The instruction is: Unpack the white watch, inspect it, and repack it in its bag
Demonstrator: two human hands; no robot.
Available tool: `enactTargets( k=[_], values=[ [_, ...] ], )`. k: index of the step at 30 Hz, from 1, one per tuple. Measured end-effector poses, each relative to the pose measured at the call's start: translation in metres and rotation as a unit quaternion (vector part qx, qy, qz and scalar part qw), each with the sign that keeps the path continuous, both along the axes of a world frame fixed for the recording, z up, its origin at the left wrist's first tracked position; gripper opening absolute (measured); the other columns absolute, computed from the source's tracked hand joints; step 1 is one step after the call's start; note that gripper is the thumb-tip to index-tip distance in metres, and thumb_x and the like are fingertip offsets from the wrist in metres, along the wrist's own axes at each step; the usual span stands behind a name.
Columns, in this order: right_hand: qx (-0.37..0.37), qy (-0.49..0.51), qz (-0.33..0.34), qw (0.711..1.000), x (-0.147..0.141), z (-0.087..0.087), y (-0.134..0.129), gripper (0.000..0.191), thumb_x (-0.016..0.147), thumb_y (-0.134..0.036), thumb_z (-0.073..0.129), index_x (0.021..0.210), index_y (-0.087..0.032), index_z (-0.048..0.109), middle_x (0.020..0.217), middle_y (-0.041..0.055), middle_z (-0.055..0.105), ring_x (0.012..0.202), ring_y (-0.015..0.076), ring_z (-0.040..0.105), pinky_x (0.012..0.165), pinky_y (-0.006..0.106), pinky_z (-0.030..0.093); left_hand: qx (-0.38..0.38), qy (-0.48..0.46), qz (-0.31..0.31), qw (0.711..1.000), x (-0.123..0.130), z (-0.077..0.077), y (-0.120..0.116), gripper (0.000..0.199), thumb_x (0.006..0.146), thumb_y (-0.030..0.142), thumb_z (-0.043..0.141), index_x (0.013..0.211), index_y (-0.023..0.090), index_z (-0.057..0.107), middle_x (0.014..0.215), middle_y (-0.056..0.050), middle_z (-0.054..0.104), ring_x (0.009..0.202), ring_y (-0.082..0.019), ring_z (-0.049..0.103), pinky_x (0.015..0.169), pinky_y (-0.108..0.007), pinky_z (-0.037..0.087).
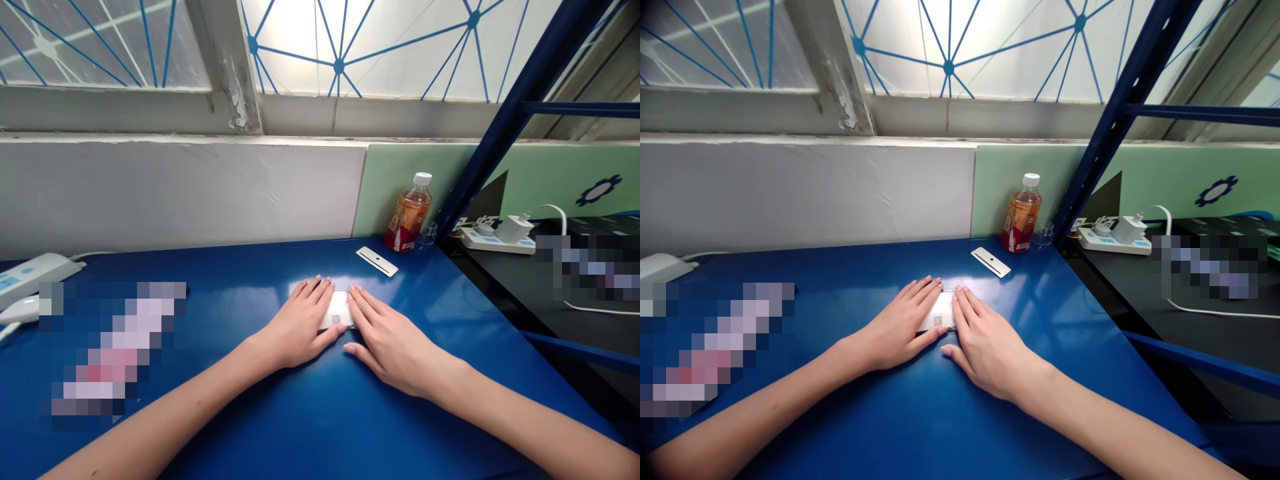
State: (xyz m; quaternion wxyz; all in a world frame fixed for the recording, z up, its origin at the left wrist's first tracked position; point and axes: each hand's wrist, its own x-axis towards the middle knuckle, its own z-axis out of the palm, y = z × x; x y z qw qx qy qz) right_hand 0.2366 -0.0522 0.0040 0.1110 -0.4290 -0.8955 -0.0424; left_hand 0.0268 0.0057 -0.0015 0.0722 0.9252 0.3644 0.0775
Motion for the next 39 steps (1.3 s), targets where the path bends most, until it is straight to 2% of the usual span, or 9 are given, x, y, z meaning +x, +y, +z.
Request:
enactTargets(
  k=[6,12,14,18,21,25,31,36,39],
  values=[
    [0.012,0.030,0.016,0.999,-0.001,0.002,0.005,0.059,0.098,-0.039,0.043,0.135,0.007,0.049,0.141,0.0298,0.049,0.136,0.0388,0.041,0.110,0.050,0.041,-0.004,-0.001,-0.001,1.000,-0.001,0.000,0.001,0.078,0.093,0.062,0.041,0.147,0.007,0.033,0.154,-0.021,0.033,0.144,-0.036,0.026,0.116,-0.050,0.023],
    [-0.010,0.150,0.012,0.988,0.013,0.004,0.025,0.036,0.101,-0.023,0.036,0.119,-0.011,0.065,0.125,0.0137,0.067,0.123,0.0290,0.057,0.105,0.047,0.047,-0.006,-0.019,0.001,1.000,-0.002,-0.001,0.002,0.071,0.095,0.063,0.038,0.144,0.012,0.038,0.153,-0.020,0.035,0.144,-0.035,0.027,0.115,-0.053,0.025],
    [-0.004,0.172,-0.003,0.985,0.020,0.001,0.033,0.034,0.100,-0.020,0.038,0.118,-0.012,0.066,0.122,0.0134,0.068,0.119,0.0280,0.059,0.103,0.047,0.049,-0.009,-0.026,-0.001,1.000,-0.003,-0.001,0.002,0.070,0.095,0.063,0.038,0.144,0.013,0.038,0.153,-0.020,0.035,0.144,-0.035,0.027,0.114,-0.053,0.025],
    [-0.009,0.187,0.038,0.982,0.031,-0.007,0.045,0.036,0.094,-0.009,0.041,0.123,-0.014,0.062,0.122,0.0132,0.067,0.115,0.0255,0.060,0.098,0.045,0.051,-0.013,-0.039,-0.009,0.999,-0.004,-0.001,0.001,0.068,0.096,0.062,0.037,0.144,0.014,0.037,0.152,-0.019,0.037,0.144,-0.034,0.028,0.115,-0.052,0.023],
    [-0.026,0.210,0.052,0.976,0.035,-0.009,0.048,0.034,0.094,-0.013,0.047,0.123,-0.020,0.064,0.113,0.0110,0.070,0.104,0.0232,0.065,0.091,0.041,0.055,-0.017,-0.048,-0.019,0.999,-0.005,0.000,0.001,0.067,0.096,0.062,0.037,0.145,0.015,0.037,0.151,-0.017,0.040,0.143,-0.034,0.030,0.115,-0.052,0.023],
    [0.003,0.217,0.038,0.975,0.035,-0.007,0.048,0.023,0.093,-0.021,0.055,0.111,-0.020,0.070,0.101,0.0102,0.070,0.090,0.0213,0.067,0.080,0.036,0.056,-0.023,-0.053,-0.036,0.998,-0.006,0.002,0.001,0.066,0.097,0.060,0.038,0.147,0.017,0.035,0.151,-0.016,0.040,0.143,-0.033,0.030,0.115,-0.052,0.023],
    [0.032,0.199,0.074,0.977,0.040,-0.001,0.049,0.019,0.095,-0.019,0.053,0.102,-0.020,0.071,0.109,0.0098,0.071,0.099,0.0217,0.067,0.086,0.036,0.054,-0.031,-0.044,-0.052,0.997,-0.007,0.003,0.003,0.067,0.097,0.060,0.037,0.149,0.019,0.032,0.152,-0.016,0.039,0.143,-0.033,0.029,0.116,-0.054,0.022],
    [0.047,0.189,0.097,0.976,0.045,0.005,0.051,0.021,0.098,-0.026,0.052,0.100,-0.022,0.072,0.097,0.0063,0.076,0.085,0.0199,0.070,0.076,0.033,0.055,-0.049,-0.063,-0.080,0.994,-0.013,0.010,0.010,0.070,0.096,0.060,0.041,0.150,0.017,0.031,0.153,-0.016,0.037,0.143,-0.034,0.028,0.115,-0.053,0.026],
    [0.052,0.237,0.098,0.965,0.045,0.008,0.048,0.020,0.097,-0.026,0.053,0.099,-0.021,0.073,0.095,0.0070,0.075,0.084,0.0194,0.069,0.075,0.033,0.055,-0.064,-0.116,-0.067,0.989,-0.016,0.015,0.014,0.061,0.100,0.054,0.033,0.149,0.017,0.033,0.151,-0.015,0.040,0.141,-0.030,0.034,0.113,-0.047,0.032]
  ],
)
